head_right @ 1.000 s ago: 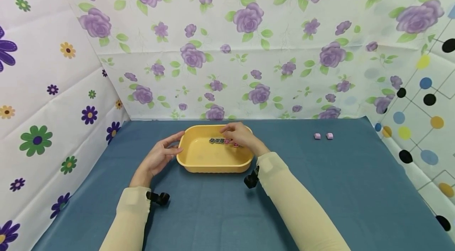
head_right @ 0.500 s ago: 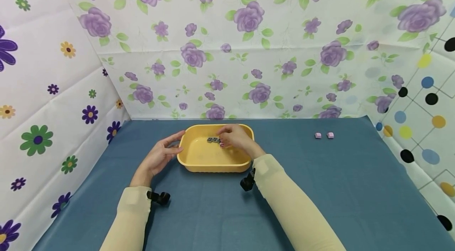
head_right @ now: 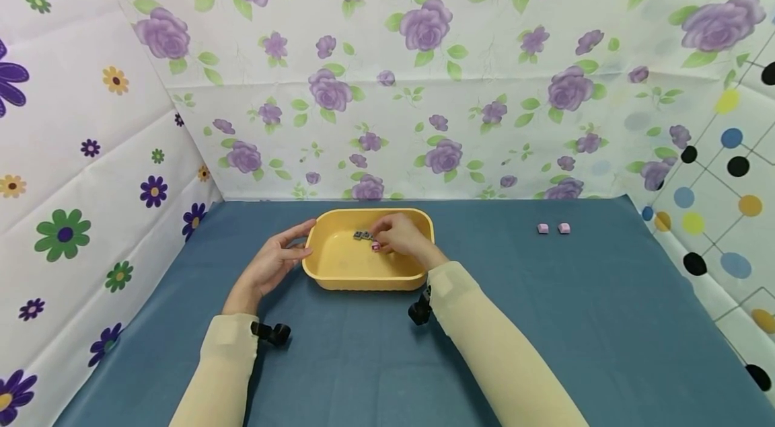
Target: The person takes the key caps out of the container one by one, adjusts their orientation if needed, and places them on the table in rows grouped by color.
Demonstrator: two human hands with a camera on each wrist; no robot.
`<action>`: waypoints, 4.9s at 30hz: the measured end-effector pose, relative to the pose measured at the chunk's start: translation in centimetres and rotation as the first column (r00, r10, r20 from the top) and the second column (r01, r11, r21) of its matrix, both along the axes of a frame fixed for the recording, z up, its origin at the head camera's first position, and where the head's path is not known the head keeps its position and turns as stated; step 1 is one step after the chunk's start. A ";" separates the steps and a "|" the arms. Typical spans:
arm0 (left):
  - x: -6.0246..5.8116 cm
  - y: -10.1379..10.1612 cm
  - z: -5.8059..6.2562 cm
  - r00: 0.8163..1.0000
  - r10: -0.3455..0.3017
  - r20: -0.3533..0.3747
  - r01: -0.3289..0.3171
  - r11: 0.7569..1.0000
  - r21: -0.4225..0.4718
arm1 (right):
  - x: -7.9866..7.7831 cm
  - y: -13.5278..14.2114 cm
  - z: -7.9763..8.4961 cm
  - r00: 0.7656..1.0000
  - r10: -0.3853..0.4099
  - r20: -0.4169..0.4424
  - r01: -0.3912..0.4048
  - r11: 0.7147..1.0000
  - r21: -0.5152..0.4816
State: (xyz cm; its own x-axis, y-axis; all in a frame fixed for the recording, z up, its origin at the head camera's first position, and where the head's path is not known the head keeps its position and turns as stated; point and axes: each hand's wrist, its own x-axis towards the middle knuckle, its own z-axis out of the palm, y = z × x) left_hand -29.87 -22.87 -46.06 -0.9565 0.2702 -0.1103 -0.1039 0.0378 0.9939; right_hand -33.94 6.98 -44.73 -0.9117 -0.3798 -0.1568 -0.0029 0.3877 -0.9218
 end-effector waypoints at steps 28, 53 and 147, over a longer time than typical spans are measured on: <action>-0.2 0.1 0.1 1.000 0.012 0.011 -0.012 1.000 0.004 | -0.2 -1.4 -1.1 0.988 0.087 -0.128 -0.075 0.992 0.099; -0.1 -0.1 -0.2 1.000 0.013 0.008 -0.013 1.000 -0.004 | 0.1 -0.4 0.2 0.993 0.035 -0.116 -0.036 0.999 -0.012; 0.2 0.0 0.0 1.000 0.012 0.003 -0.012 1.000 0.010 | -1.2 17.3 1.8 0.970 -0.124 -0.209 0.154 0.979 0.135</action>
